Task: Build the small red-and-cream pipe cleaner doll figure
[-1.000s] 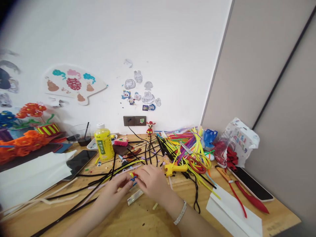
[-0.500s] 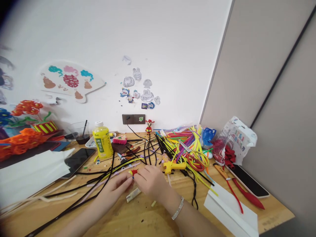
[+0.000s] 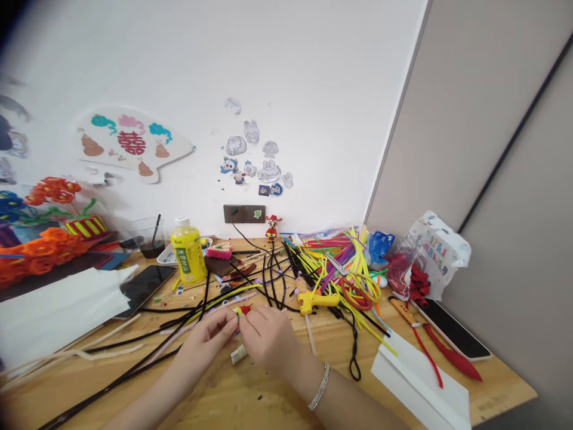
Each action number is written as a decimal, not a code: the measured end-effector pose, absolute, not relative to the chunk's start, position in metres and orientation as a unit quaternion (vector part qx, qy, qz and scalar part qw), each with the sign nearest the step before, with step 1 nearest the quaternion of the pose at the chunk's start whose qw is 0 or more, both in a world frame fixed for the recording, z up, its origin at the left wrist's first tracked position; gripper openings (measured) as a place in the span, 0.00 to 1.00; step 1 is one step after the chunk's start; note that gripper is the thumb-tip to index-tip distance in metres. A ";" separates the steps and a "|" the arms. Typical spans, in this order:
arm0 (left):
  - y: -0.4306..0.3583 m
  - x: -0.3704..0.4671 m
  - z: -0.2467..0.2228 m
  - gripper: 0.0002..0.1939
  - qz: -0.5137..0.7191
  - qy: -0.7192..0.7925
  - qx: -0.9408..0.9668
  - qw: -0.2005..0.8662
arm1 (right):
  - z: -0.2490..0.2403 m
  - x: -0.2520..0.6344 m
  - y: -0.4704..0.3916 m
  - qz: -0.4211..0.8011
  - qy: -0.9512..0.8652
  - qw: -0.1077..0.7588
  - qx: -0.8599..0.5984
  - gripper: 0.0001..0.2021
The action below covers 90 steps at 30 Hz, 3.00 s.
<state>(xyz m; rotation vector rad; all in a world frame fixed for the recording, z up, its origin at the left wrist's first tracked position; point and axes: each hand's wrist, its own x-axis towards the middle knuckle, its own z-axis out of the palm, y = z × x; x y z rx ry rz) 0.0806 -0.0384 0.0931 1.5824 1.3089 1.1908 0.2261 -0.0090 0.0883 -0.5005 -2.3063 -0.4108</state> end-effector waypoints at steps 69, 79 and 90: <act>-0.033 0.068 0.073 0.11 0.351 0.502 0.785 -0.092 | 0.086 0.230 0.013 0.286 -0.802 0.375 -0.366 0.03; -0.023 0.070 0.065 0.11 0.359 0.479 0.797 -0.085 | 0.077 0.229 0.021 0.312 -0.781 0.379 -0.386 0.04; -0.005 0.046 0.059 0.12 0.384 0.564 0.724 0.101 | 0.073 0.228 0.034 0.419 -0.694 0.426 -0.401 0.03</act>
